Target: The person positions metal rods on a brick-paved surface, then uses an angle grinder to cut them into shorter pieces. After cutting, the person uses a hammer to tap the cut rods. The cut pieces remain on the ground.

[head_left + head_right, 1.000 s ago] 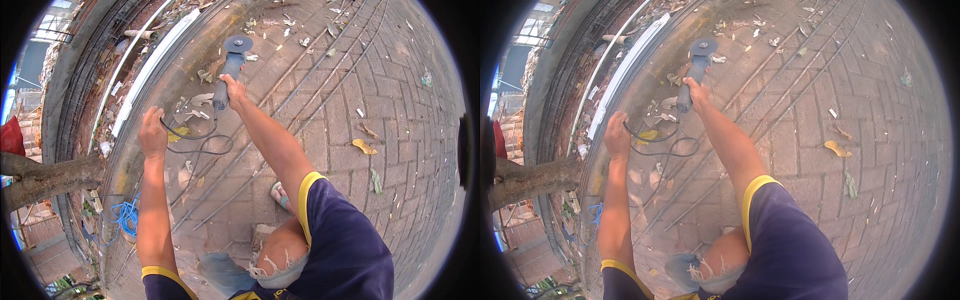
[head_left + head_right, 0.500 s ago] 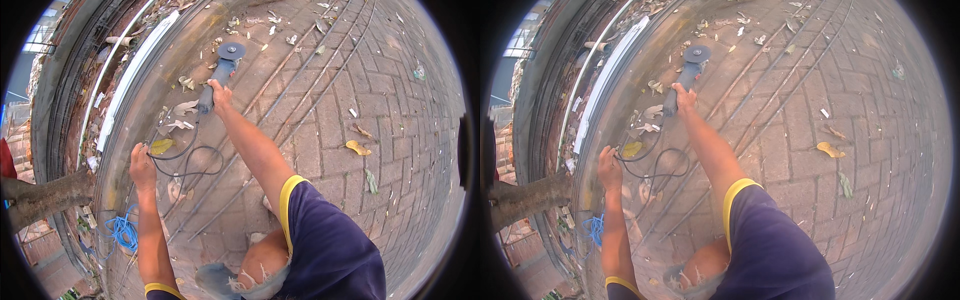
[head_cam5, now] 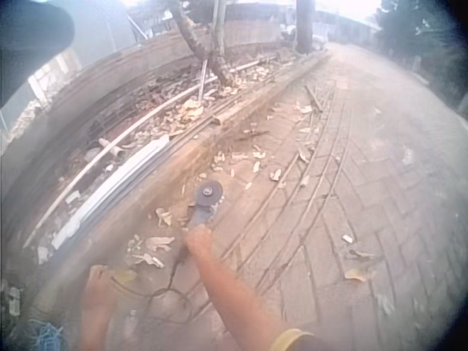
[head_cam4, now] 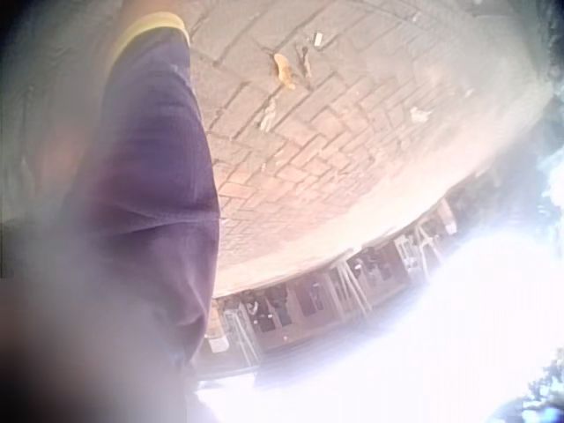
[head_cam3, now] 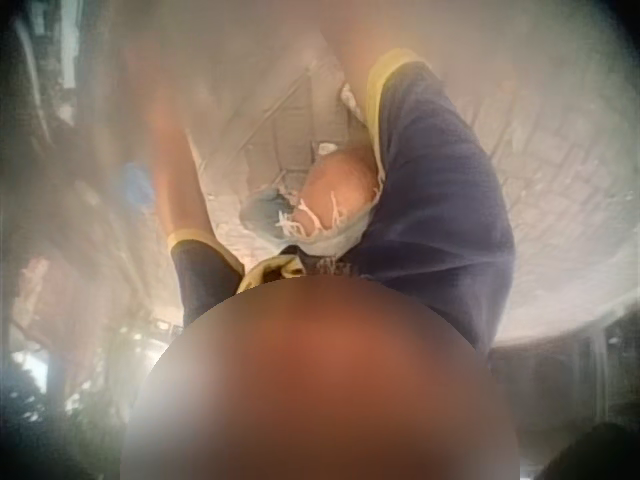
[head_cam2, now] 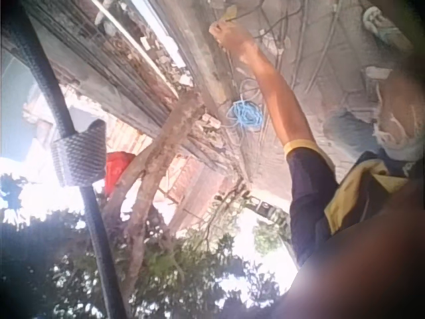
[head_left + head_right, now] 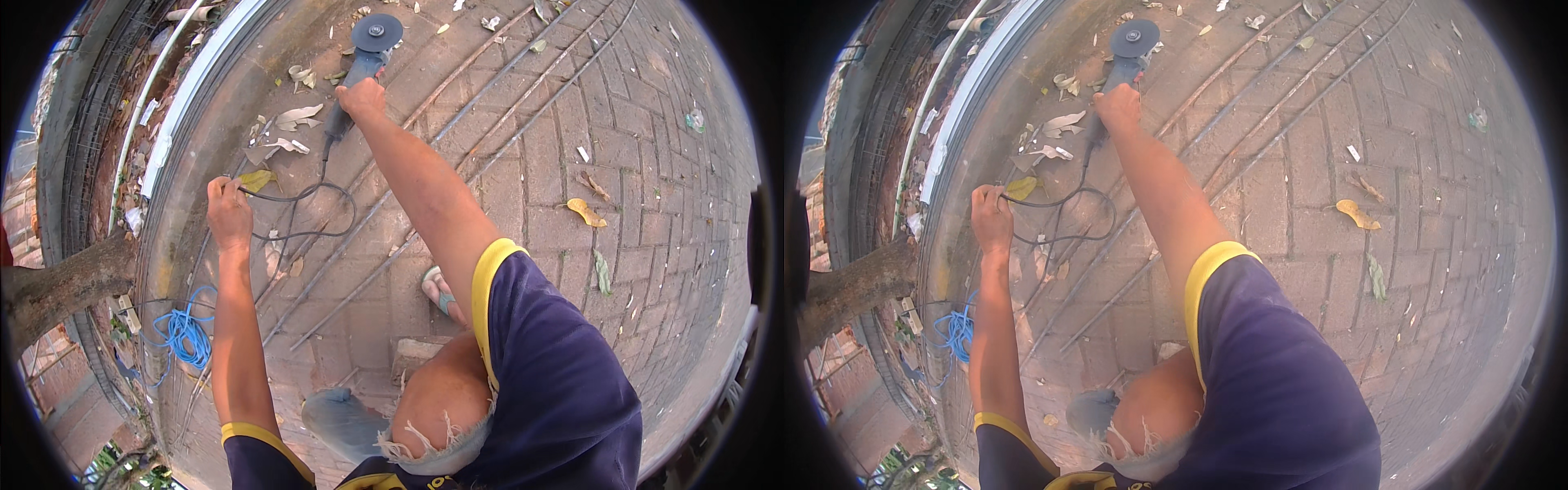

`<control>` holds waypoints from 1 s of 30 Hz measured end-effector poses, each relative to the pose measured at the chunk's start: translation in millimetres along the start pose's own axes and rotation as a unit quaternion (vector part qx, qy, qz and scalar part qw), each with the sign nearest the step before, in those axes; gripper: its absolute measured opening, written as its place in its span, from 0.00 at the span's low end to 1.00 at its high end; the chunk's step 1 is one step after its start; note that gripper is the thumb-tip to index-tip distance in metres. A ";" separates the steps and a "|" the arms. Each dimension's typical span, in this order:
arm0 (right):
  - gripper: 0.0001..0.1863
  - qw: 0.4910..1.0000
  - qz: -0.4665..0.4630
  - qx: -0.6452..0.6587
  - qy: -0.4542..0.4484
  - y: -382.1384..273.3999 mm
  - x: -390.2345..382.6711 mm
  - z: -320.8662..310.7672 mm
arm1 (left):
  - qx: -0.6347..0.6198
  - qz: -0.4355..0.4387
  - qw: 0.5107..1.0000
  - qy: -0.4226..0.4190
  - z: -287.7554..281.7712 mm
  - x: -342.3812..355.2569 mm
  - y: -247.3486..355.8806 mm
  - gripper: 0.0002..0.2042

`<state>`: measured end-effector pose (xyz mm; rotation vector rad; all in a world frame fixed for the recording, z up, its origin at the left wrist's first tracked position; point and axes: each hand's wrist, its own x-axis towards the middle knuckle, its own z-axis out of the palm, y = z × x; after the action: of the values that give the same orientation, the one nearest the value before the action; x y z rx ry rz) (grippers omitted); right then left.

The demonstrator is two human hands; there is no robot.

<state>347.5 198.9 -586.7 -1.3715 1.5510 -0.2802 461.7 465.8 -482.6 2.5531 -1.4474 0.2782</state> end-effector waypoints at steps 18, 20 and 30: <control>0.18 0.922 -0.372 -0.091 -0.058 76.0 -33.4 -69.4 | -0.168 -0.186 0.968 -0.026 40.6 -170.1 83.2 0.16; 0.17 0.898 -0.426 -0.091 -0.064 114.2 -55.5 -108.1 | -0.193 -0.125 0.968 -0.100 28.6 -229.9 94.1 0.15; 0.16 0.940 -0.291 -0.161 0.079 236.4 -84.9 -227.0 | -0.042 -0.075 0.975 -0.207 27.3 -348.9 -2.9 0.15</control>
<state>13.8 252.8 -606.8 -2.1063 1.3213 -0.5223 290.0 747.8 -598.5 2.7387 -1.3381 -0.3530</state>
